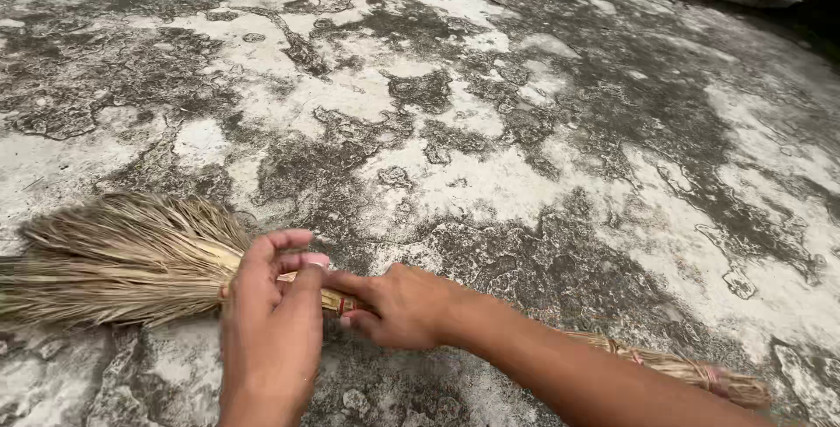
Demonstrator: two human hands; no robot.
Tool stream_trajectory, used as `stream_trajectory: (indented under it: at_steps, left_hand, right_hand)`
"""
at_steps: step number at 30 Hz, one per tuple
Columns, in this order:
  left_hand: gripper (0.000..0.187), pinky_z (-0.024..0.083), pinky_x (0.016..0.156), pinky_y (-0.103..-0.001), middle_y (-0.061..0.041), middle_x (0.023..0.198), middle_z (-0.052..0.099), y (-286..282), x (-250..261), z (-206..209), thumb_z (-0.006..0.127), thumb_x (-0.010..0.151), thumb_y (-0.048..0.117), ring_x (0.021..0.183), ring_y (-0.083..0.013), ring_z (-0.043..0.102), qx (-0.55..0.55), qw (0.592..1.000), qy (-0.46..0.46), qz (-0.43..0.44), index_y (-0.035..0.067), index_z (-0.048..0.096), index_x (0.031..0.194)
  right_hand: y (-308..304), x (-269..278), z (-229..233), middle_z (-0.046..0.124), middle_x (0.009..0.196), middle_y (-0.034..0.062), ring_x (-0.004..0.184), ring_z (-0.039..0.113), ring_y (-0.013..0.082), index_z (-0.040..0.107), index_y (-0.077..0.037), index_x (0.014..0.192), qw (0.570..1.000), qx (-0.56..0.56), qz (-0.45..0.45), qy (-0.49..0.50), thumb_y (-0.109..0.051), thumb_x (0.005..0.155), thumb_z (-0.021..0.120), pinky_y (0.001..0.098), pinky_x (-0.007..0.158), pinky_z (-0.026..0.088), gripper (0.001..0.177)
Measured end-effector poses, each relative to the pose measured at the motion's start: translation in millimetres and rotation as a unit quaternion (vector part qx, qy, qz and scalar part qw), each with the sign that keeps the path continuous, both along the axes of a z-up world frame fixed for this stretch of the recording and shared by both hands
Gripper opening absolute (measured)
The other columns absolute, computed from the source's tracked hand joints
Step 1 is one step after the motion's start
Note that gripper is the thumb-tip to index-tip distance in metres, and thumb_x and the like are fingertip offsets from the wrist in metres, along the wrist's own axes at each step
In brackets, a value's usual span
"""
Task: The person adjusts and tightens several rubber bands on a grass broom handle by hand to secure the fibers.
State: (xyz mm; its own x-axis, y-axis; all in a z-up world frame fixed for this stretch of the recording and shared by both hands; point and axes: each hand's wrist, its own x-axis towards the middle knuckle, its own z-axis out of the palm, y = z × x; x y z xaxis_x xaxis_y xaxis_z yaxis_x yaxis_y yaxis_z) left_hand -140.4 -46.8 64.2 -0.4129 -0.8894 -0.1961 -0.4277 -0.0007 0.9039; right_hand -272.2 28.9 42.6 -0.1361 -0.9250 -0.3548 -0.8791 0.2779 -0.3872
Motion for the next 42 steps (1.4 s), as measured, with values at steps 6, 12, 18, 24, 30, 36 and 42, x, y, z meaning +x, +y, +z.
stream_trajectory:
  at_steps: [6, 12, 18, 24, 30, 36, 42]
  left_hand:
    - [0.092, 0.045, 0.102, -0.05, -0.03, 0.151, 0.034, 41, -18, -39, 0.06, 0.094, 0.042, 0.126, -0.0415, 0.054, 0.018, 0.994, 0.095, 0.055, 0.005, 0.013, 0.164]
    - [0.074, 0.053, 0.091, -0.06, -0.019, 0.142, 0.053, 42, 2, 6, 0.062, 0.089, 0.044, 0.125, -0.0357, 0.053, 0.179, 0.945, -0.041, -0.27, 0.025, 0.042, 0.158]
    - [0.05, 0.059, 0.072, -0.043, -0.011, 0.113, 0.074, 87, -5, -23, 0.048, 0.095, 0.042, 0.087, -0.0192, 0.068, 0.354, 0.786, -0.085, -0.499, 0.012, 0.059, 0.133]
    - [0.038, 0.043, 0.033, -0.03, -0.007, 0.081, 0.057, 30, 13, -66, 0.046, 0.101, 0.039, 0.045, -0.0135, 0.05, 0.286, 0.837, -0.167, -0.434, 0.004, 0.052, 0.114]
    - [0.026, 0.044, 0.043, -0.034, -0.004, 0.076, 0.053, 30, 22, -65, 0.04, 0.102, 0.037, 0.049, -0.0153, 0.047, 0.386, 0.922, 0.03, -0.009, 0.012, 0.047, 0.11]
    - [0.03, 0.045, 0.039, -0.037, -0.007, 0.071, 0.049, -4, 18, -36, 0.03, 0.101, 0.028, 0.046, -0.0178, 0.046, 0.394, 0.917, 0.059, 0.01, 0.003, 0.042, 0.111]
    - [0.026, 0.04, 0.033, -0.03, -0.002, 0.07, 0.054, -42, 23, -46, 0.048, 0.102, 0.033, 0.04, -0.0118, 0.046, 0.332, 0.833, -0.159, -0.413, 0.024, 0.055, 0.125]
  right_hand:
    - [13, 41, -22, 0.07, 0.109, 0.0054, 0.095, 0.07, 0.0145, 0.031, -0.019, 0.164, 0.843, -0.246, -0.21, -0.429, -0.026, 0.103, 0.049, 0.0313, 0.08, 0.057, 0.063]
    - [77, 81, -16, 0.062, 0.082, 0.0062, 0.064, 0.058, 0.0143, 0.046, -0.015, 0.145, 0.675, -0.327, -0.539, -0.383, -0.009, 0.091, 0.062, 0.031, 0.049, 0.048, 0.056]
    - [110, 59, -9, 0.057, 0.088, 0.0123, 0.065, 0.053, 0.0216, 0.024, -0.013, 0.151, 0.422, -0.346, -0.735, -0.402, -0.003, 0.093, 0.053, 0.0392, 0.051, 0.044, 0.065]
    - [48, 78, -37, 0.063, 0.104, 0.0201, 0.075, 0.068, 0.0265, -0.019, -0.007, 0.159, 0.524, -0.25, -0.753, -0.311, -0.008, 0.098, 0.048, 0.0404, 0.062, 0.057, 0.09]
    - [-51, 45, -53, 0.069, 0.092, 0.0171, 0.062, 0.066, 0.0222, -0.022, -0.001, 0.157, 0.842, -0.132, -0.401, -0.337, -0.004, 0.094, 0.05, 0.0347, 0.055, 0.059, 0.096]
    - [-96, 48, -40, 0.057, 0.093, 0.0137, 0.062, 0.055, 0.0163, 0.007, -0.012, 0.159, 0.772, -0.217, -0.37, -0.469, -0.002, 0.091, 0.054, 0.0333, 0.053, 0.052, 0.084]
    - [-20, 75, -54, 0.062, 0.107, 0.0158, 0.089, 0.062, 0.0212, -0.008, 0.0, 0.148, 0.531, -0.302, -0.655, -0.444, -0.015, 0.104, 0.05, 0.0395, 0.081, 0.052, 0.074]
